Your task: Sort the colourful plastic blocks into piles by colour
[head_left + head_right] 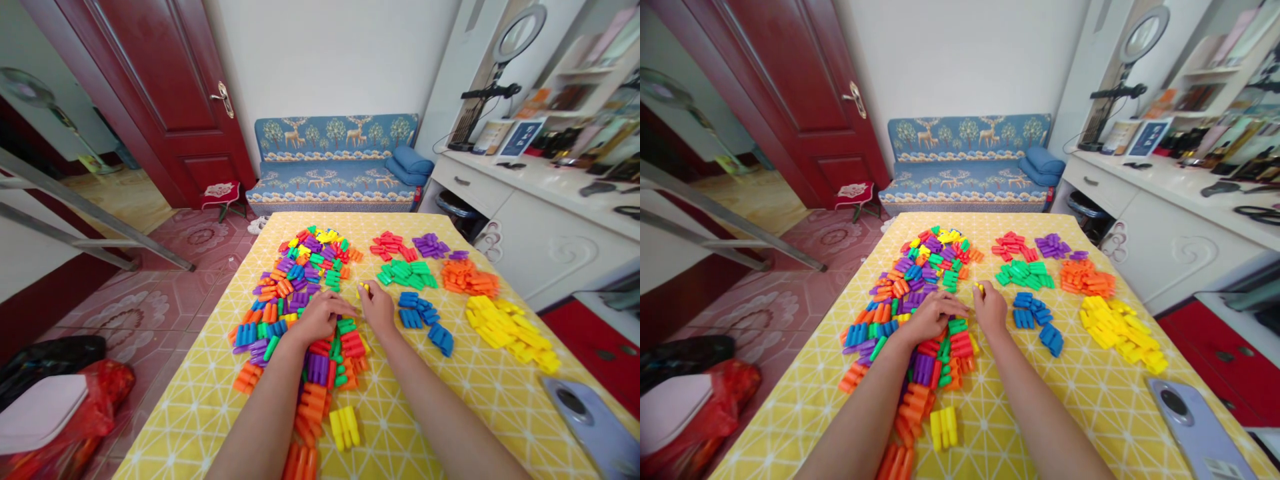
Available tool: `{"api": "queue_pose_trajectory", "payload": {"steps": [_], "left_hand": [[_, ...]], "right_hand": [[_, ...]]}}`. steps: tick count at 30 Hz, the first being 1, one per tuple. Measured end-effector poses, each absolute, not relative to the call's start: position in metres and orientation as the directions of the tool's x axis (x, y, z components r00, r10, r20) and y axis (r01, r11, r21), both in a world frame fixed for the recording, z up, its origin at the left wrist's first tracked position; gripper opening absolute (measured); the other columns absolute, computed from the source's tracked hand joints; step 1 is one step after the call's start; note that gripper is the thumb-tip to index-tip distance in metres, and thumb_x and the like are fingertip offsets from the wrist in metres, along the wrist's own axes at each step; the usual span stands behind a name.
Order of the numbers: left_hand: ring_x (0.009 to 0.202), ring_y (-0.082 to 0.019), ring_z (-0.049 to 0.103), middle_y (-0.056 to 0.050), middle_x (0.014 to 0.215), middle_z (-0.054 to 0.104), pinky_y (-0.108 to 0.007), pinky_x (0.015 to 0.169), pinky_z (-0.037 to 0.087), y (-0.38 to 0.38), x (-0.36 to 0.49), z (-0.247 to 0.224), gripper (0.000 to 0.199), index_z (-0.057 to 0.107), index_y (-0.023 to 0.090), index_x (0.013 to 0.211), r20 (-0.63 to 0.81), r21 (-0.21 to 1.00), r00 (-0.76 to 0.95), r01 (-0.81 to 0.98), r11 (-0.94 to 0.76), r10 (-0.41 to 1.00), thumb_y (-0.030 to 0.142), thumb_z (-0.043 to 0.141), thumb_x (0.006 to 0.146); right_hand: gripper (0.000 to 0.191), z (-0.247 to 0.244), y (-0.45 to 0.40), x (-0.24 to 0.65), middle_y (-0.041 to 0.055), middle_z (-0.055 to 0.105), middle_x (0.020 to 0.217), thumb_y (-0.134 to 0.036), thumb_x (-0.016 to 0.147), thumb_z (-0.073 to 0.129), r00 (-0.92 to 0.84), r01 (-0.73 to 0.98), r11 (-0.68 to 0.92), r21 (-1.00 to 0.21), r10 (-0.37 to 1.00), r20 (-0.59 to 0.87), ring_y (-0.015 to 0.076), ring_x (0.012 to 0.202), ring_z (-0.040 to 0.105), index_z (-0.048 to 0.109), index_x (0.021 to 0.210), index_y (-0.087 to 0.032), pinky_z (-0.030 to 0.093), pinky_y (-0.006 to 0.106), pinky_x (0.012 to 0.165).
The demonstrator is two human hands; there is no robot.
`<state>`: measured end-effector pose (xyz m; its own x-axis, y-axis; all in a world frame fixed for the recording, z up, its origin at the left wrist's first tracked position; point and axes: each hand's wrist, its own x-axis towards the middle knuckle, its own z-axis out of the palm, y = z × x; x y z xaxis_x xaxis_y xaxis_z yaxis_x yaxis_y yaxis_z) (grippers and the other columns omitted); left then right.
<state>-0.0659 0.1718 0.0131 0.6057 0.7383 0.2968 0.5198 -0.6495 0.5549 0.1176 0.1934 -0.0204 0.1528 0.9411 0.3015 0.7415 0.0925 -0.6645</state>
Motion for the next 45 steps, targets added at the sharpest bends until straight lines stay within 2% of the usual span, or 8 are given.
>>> {"api": "queue_pose_trajectory", "payload": {"steps": [6, 13, 17, 22, 26, 34, 39, 45], "left_hand": [[0.113, -0.022, 0.053, 0.003, 0.12, 0.068, -0.04, 0.099, 0.037, 0.165, -0.063, 0.023, 0.046, 0.067, 0.036, 0.117, 0.197, 0.456, 0.639, 0.611, -0.647, 0.743, 0.014, 0.06, 0.078], [0.104, -0.023, 0.058, -0.003, 0.105, 0.069, -0.039, 0.093, 0.04, 0.166, -0.06, 0.019, 0.037, 0.069, 0.032, 0.112, 0.229, 0.438, 0.527, 0.695, -0.57, 0.818, 0.024, 0.07, 0.076], [0.095, -0.021, 0.061, -0.006, 0.1, 0.067, -0.033, 0.085, 0.046, 0.173, -0.067, 0.013, 0.027, 0.071, 0.023, 0.105, 0.33, 0.489, 0.3, 0.756, -0.435, 0.895, 0.018, 0.064, 0.079], [0.089, -0.019, 0.063, -0.007, 0.099, 0.066, -0.029, 0.078, 0.05, 0.182, -0.077, 0.008, 0.026, 0.067, 0.019, 0.108, 0.43, 0.632, -0.022, 0.721, -0.283, 0.903, 0.018, 0.059, 0.083], [0.093, -0.02, 0.063, -0.007, 0.1, 0.067, -0.03, 0.081, 0.05, 0.183, -0.078, 0.005, 0.029, 0.066, 0.019, 0.112, 0.398, 0.61, 0.002, 0.746, -0.267, 0.917, 0.018, 0.056, 0.085], [0.089, -0.02, 0.065, -0.007, 0.103, 0.067, -0.029, 0.077, 0.05, 0.18, -0.075, 0.008, 0.029, 0.066, 0.02, 0.113, 0.365, 0.578, 0.04, 0.774, -0.26, 0.93, 0.02, 0.056, 0.086], [0.093, -0.02, 0.064, -0.007, 0.104, 0.068, -0.029, 0.08, 0.05, 0.181, -0.076, 0.007, 0.028, 0.066, 0.019, 0.112, 0.383, 0.578, 0.046, 0.768, -0.278, 0.923, 0.019, 0.056, 0.086], [0.087, -0.019, 0.064, -0.006, 0.103, 0.068, -0.029, 0.08, 0.05, 0.182, -0.077, 0.006, 0.028, 0.066, 0.021, 0.112, 0.368, 0.582, 0.037, 0.77, -0.261, 0.929, 0.021, 0.057, 0.086]], "right_hand": [[0.035, -0.022, 0.172, 0.12, 0.0066, 0.07, 0.086, -0.046, 0.085, 0.048, 0.177, 0.663, 0.102, -0.741, 0.941, 0.287, 0.0187, 0.074, 0.061, 0.068, 0.092, -0.018, 0.042, 0.028, 0.068], [0.031, -0.025, 0.168, 0.12, 0.0062, 0.067, 0.085, -0.042, 0.084, 0.052, 0.237, 0.588, 0.13, -0.798, 0.916, 0.324, 0.0181, 0.07, 0.06, 0.066, 0.096, -0.017, 0.047, 0.031, 0.069], [0.033, -0.028, 0.171, 0.121, 0.0117, 0.061, 0.108, -0.033, 0.082, 0.051, 0.196, 0.62, 0.227, -0.751, 0.882, 0.429, 0.0172, 0.074, 0.058, 0.065, 0.106, -0.015, 0.049, 0.034, 0.077], [0.036, -0.03, 0.17, 0.119, 0.0113, 0.06, 0.109, -0.032, 0.081, 0.056, 0.136, 0.624, 0.272, -0.733, 0.886, 0.444, 0.0195, 0.084, 0.059, 0.063, 0.111, -0.015, 0.051, 0.036, 0.083], [0.039, -0.031, 0.169, 0.115, 0.011, 0.062, 0.111, -0.029, 0.075, 0.062, 0.039, 0.72, 0.285, -0.632, 0.894, 0.447, 0.0253, 0.105, 0.056, 0.064, 0.112, -0.017, 0.046, 0.04, 0.095], [0.034, -0.03, 0.167, 0.111, 0.0093, 0.067, 0.106, -0.02, 0.075, 0.055, 0.048, 0.678, 0.313, -0.665, 0.884, 0.465, 0.0239, 0.101, 0.06, 0.064, 0.108, -0.019, 0.047, 0.04, 0.093], [0.026, -0.003, 0.162, 0.137, 0.009, 0.068, 0.105, -0.026, 0.082, 0.055, 0.129, 0.702, 0.385, -0.6, 0.76, 0.637, 0.0224, 0.101, 0.061, 0.065, 0.105, -0.018, 0.046, 0.039, 0.094], [0.034, 0.022, 0.163, 0.248, 0.0125, 0.068, 0.1, -0.035, 0.08, 0.055, 0.421, 0.844, 0.057, -0.533, 0.544, 0.726, 0.0262, 0.093, 0.061, 0.068, 0.105, -0.015, 0.045, 0.044, 0.087]]}}
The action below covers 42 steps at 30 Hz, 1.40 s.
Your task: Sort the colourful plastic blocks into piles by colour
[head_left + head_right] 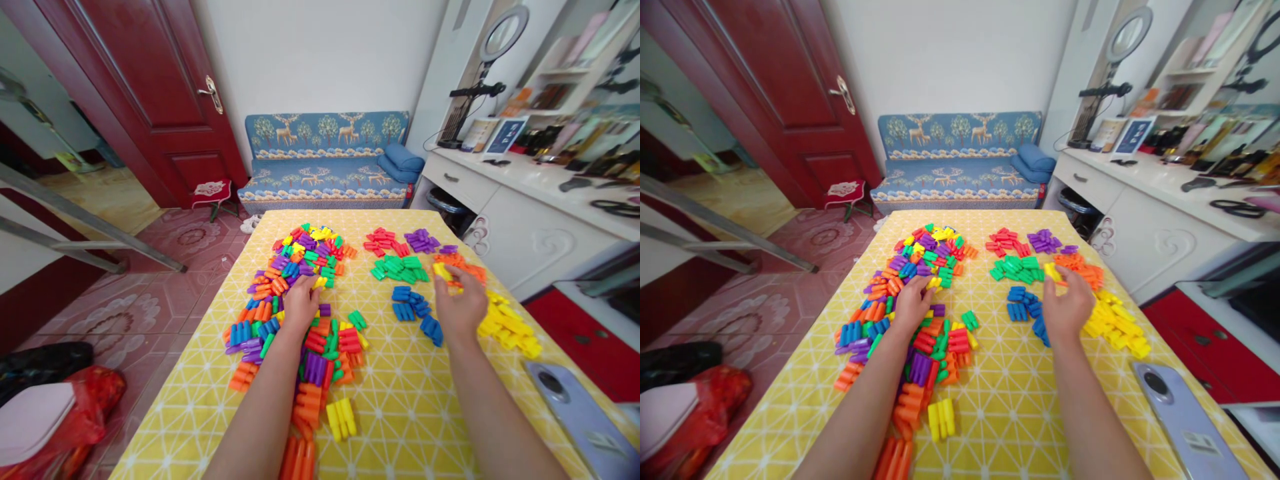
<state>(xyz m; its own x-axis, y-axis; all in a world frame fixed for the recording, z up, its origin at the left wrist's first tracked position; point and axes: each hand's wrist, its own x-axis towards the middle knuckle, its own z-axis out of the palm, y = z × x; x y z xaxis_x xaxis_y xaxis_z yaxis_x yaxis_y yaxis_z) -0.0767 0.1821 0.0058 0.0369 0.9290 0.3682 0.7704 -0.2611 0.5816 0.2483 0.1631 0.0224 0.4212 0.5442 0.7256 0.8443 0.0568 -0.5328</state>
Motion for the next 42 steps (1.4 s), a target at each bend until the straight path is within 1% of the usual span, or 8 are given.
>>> {"api": "queue_pose_trajectory", "payload": {"steps": [5, 12, 20, 24, 28, 31, 37, 42], "left_hand": [[0.088, -0.019, 0.064, -0.006, 0.104, 0.067, -0.029, 0.081, 0.05, 0.183, -0.077, 0.004, 0.029, 0.065, 0.021, 0.114, 0.362, 0.588, 0.035, 0.767, -0.257, 0.931, 0.021, 0.056, 0.086], [0.089, -0.019, 0.064, -0.005, 0.103, 0.068, -0.029, 0.081, 0.05, 0.182, -0.077, 0.004, 0.028, 0.067, 0.022, 0.111, 0.382, 0.597, 0.035, 0.754, -0.275, 0.924, 0.021, 0.057, 0.085], [0.085, -0.019, 0.064, -0.007, 0.1, 0.069, -0.029, 0.075, 0.05, 0.181, -0.076, 0.008, 0.032, 0.066, 0.019, 0.114, 0.364, 0.602, 0.023, 0.757, -0.254, 0.931, 0.018, 0.06, 0.083], [0.085, -0.019, 0.065, -0.005, 0.095, 0.07, -0.029, 0.076, 0.05, 0.182, -0.076, 0.007, 0.032, 0.066, 0.02, 0.114, 0.381, 0.623, 0.0, 0.739, -0.257, 0.924, 0.019, 0.061, 0.082], [0.078, -0.018, 0.065, -0.005, 0.089, 0.071, -0.028, 0.073, 0.05, 0.18, -0.074, 0.008, 0.027, 0.068, 0.019, 0.11, 0.424, 0.661, 0.008, 0.68, -0.316, 0.906, 0.026, 0.059, 0.085], [0.068, -0.015, 0.063, -0.002, 0.078, 0.071, -0.025, 0.065, 0.048, 0.177, -0.072, 0.01, 0.028, 0.069, 0.019, 0.11, 0.403, 0.721, 0.054, 0.596, -0.353, 0.914, 0.031, 0.061, 0.085], [0.059, -0.012, 0.059, 0.0, 0.065, 0.067, -0.022, 0.058, 0.044, 0.172, -0.07, 0.012, 0.025, 0.072, 0.018, 0.096, 0.356, 0.751, 0.126, 0.551, -0.364, 0.926, 0.037, 0.06, 0.086], [0.056, -0.011, 0.057, 0.001, 0.062, 0.065, -0.021, 0.056, 0.041, 0.173, -0.071, 0.014, 0.023, 0.073, 0.018, 0.09, 0.355, 0.742, 0.108, 0.571, -0.35, 0.929, 0.035, 0.057, 0.088]], "right_hand": [[0.036, 0.006, 0.159, 0.332, 0.0182, 0.063, 0.085, -0.035, 0.078, 0.049, 0.57, 0.822, -0.328, -0.467, 0.463, 0.679, 0.0346, 0.087, 0.055, 0.073, 0.097, -0.017, 0.036, 0.053, 0.074], [0.034, -0.022, 0.16, 0.373, 0.0135, 0.051, 0.068, -0.047, 0.075, 0.047, 0.549, 0.836, -0.308, -0.455, 0.472, 0.69, 0.0371, 0.078, 0.052, 0.069, 0.073, -0.02, 0.03, 0.057, 0.066], [0.028, -0.021, 0.158, 0.359, 0.0196, 0.06, 0.085, -0.031, 0.074, 0.05, 0.667, 0.745, -0.494, -0.448, 0.541, 0.513, 0.0417, 0.092, 0.053, 0.073, 0.084, -0.021, 0.029, 0.059, 0.073], [0.031, -0.006, 0.153, 0.308, 0.0176, 0.064, 0.106, -0.029, 0.077, 0.051, 0.6, 0.799, -0.346, -0.492, 0.525, 0.604, 0.0387, 0.104, 0.051, 0.072, 0.097, -0.02, 0.034, 0.057, 0.082], [0.027, 0.001, 0.147, 0.219, 0.0121, 0.065, 0.109, -0.031, 0.085, 0.048, 0.248, 0.845, 0.204, -0.495, 0.669, 0.7, 0.0276, 0.105, 0.057, 0.069, 0.099, -0.019, 0.041, 0.047, 0.092], [0.027, 0.001, 0.141, 0.159, 0.0096, 0.065, 0.11, -0.029, 0.089, 0.045, 0.044, 0.724, 0.413, -0.553, 0.772, 0.634, 0.0214, 0.101, 0.06, 0.066, 0.103, -0.02, 0.046, 0.037, 0.089], [0.034, 0.002, 0.131, 0.13, 0.0017, 0.065, 0.065, -0.046, 0.092, 0.044, 0.063, 0.854, 0.118, -0.507, 0.943, 0.326, 0.016, 0.058, 0.057, 0.068, 0.091, -0.022, 0.033, 0.026, 0.054], [0.047, 0.007, 0.133, 0.137, 0.0015, 0.061, 0.056, -0.053, 0.09, 0.043, -0.01, 0.903, 0.058, -0.425, 0.993, 0.114, 0.0139, 0.051, 0.052, 0.06, 0.061, -0.021, 0.021, 0.026, 0.05]]}}
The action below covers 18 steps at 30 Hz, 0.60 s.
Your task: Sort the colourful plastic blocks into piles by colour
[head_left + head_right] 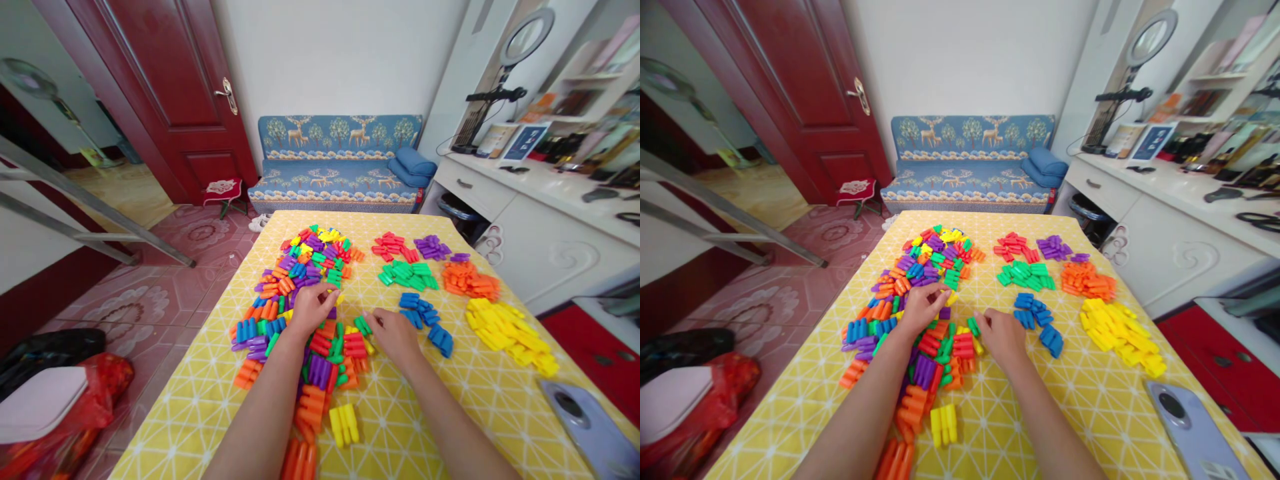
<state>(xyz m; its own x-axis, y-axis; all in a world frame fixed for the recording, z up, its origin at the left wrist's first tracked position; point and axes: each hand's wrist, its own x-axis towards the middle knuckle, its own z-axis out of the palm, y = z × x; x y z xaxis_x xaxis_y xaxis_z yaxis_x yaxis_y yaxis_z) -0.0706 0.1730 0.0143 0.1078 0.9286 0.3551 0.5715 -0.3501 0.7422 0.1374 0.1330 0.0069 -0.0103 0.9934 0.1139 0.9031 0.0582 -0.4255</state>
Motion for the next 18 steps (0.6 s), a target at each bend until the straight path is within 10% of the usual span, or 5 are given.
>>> {"api": "queue_pose_trajectory", "payload": {"steps": [8, 18], "left_hand": [[0.055, -0.011, 0.056, 0.0, 0.062, 0.065, -0.021, 0.055, 0.04, 0.172, -0.07, 0.015, 0.022, 0.073, 0.017, 0.09, 0.377, 0.749, 0.109, 0.549, -0.372, 0.92, 0.032, 0.056, 0.088], [0.063, -0.014, 0.063, -0.003, 0.074, 0.072, -0.023, 0.059, 0.044, 0.177, -0.072, 0.011, 0.022, 0.073, 0.017, 0.095, 0.409, 0.711, 0.018, 0.621, -0.331, 0.912, 0.031, 0.057, 0.087]], "right_hand": [[0.029, 0.003, 0.149, 0.114, -0.0014, 0.066, 0.07, -0.049, 0.078, 0.066, 0.006, 0.905, 0.004, -0.425, 1.0, 0.022, 0.0168, 0.068, 0.061, 0.061, 0.092, -0.024, 0.025, 0.024, 0.053], [0.031, -0.008, 0.164, 0.103, 0.0045, 0.061, 0.117, -0.035, 0.087, 0.059, -0.004, 0.885, 0.134, -0.445, 0.96, 0.281, 0.0182, 0.097, 0.062, 0.062, 0.115, -0.024, 0.04, 0.026, 0.067]]}}
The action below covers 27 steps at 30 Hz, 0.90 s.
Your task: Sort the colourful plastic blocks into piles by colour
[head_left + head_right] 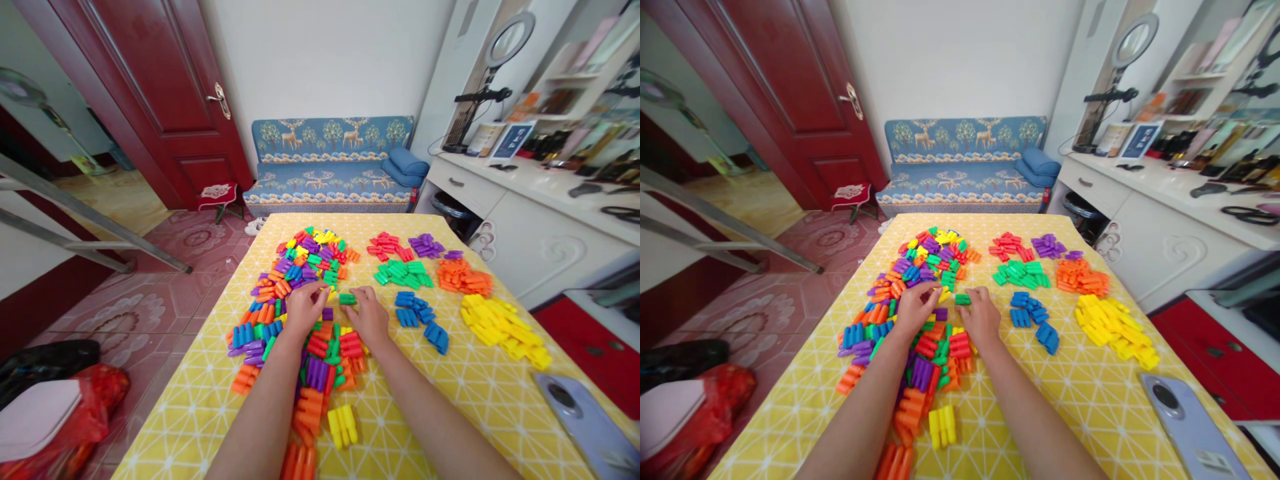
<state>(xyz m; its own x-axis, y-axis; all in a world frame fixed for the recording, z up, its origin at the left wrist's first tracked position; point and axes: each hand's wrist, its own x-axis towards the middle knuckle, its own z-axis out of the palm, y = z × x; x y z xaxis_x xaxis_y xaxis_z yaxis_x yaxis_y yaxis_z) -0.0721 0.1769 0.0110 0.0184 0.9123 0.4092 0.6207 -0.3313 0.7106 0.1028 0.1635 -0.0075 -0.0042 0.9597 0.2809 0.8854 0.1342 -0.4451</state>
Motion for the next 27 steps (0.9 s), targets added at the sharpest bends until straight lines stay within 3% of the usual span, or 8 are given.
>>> {"api": "queue_pose_trajectory", "payload": {"steps": [5, 10, 17, 21, 24, 27], "left_hand": [[0.065, -0.015, 0.064, -0.003, 0.075, 0.072, -0.023, 0.061, 0.045, 0.177, -0.073, 0.012, 0.021, 0.074, 0.018, 0.095, 0.407, 0.696, 0.017, 0.642, -0.322, 0.913, 0.03, 0.058, 0.087], [0.064, -0.014, 0.064, -0.003, 0.074, 0.072, -0.024, 0.061, 0.045, 0.177, -0.073, 0.013, 0.022, 0.074, 0.018, 0.094, 0.398, 0.702, 0.007, 0.642, -0.31, 0.917, 0.03, 0.057, 0.087], [0.063, -0.014, 0.063, -0.003, 0.074, 0.072, -0.023, 0.06, 0.044, 0.179, -0.073, 0.01, 0.022, 0.073, 0.018, 0.095, 0.412, 0.691, 0.016, 0.646, -0.324, 0.911, 0.031, 0.057, 0.087], [0.064, -0.014, 0.063, -0.002, 0.074, 0.072, -0.023, 0.061, 0.044, 0.178, -0.073, 0.011, 0.02, 0.073, 0.019, 0.093, 0.4, 0.688, 0.018, 0.654, -0.313, 0.916, 0.029, 0.058, 0.087], [0.065, -0.014, 0.064, -0.002, 0.074, 0.071, -0.024, 0.061, 0.045, 0.178, -0.073, 0.012, 0.019, 0.074, 0.019, 0.093, 0.4, 0.689, 0.017, 0.654, -0.313, 0.916, 0.028, 0.058, 0.086], [0.066, -0.014, 0.064, -0.003, 0.077, 0.072, -0.024, 0.062, 0.045, 0.178, -0.073, 0.012, 0.019, 0.073, 0.019, 0.094, 0.414, 0.695, 0.04, 0.631, -0.344, 0.91, 0.027, 0.057, 0.087]], "right_hand": [[0.024, -0.009, 0.16, 0.102, 0.0038, 0.064, 0.107, -0.028, 0.087, 0.059, -0.088, 0.889, 0.209, -0.408, 0.951, 0.295, 0.0197, 0.1, 0.058, 0.065, 0.109, -0.024, 0.042, 0.028, 0.075], [0.022, 0.001, 0.175, 0.117, 0.0074, 0.064, 0.101, -0.031, 0.085, 0.062, -0.118, 0.938, 0.214, -0.272, 0.937, 0.33, 0.0239, 0.1, 0.055, 0.067, 0.104, -0.02, 0.041, 0.032, 0.079], [0.027, 0.029, 0.23, 0.171, 0.0122, 0.065, 0.103, -0.035, 0.086, 0.059, 0.071, 0.991, -0.024, -0.131, 0.926, 0.37, 0.0275, 0.1, 0.055, 0.068, 0.103, -0.017, 0.039, 0.035, 0.078], [0.026, 0.03, 0.244, 0.187, 0.0138, 0.065, 0.104, -0.033, 0.083, 0.062, 0.08, 0.995, -0.058, -0.077, 0.945, 0.318, 0.029, 0.101, 0.055, 0.07, 0.104, -0.018, 0.04, 0.037, 0.08], [0.027, 0.023, 0.243, 0.188, 0.015, 0.064, 0.104, -0.03, 0.081, 0.064, 0.087, 0.992, -0.049, -0.114, 0.933, 0.349, 0.0299, 0.102, 0.055, 0.071, 0.103, -0.017, 0.041, 0.039, 0.081], [0.025, 0.013, 0.231, 0.176, 0.0134, 0.064, 0.102, -0.031, 0.083, 0.061, 0.091, 0.952, 0.055, -0.301, 0.889, 0.449, 0.0275, 0.099, 0.055, 0.071, 0.1, -0.016, 0.043, 0.038, 0.082]]}}
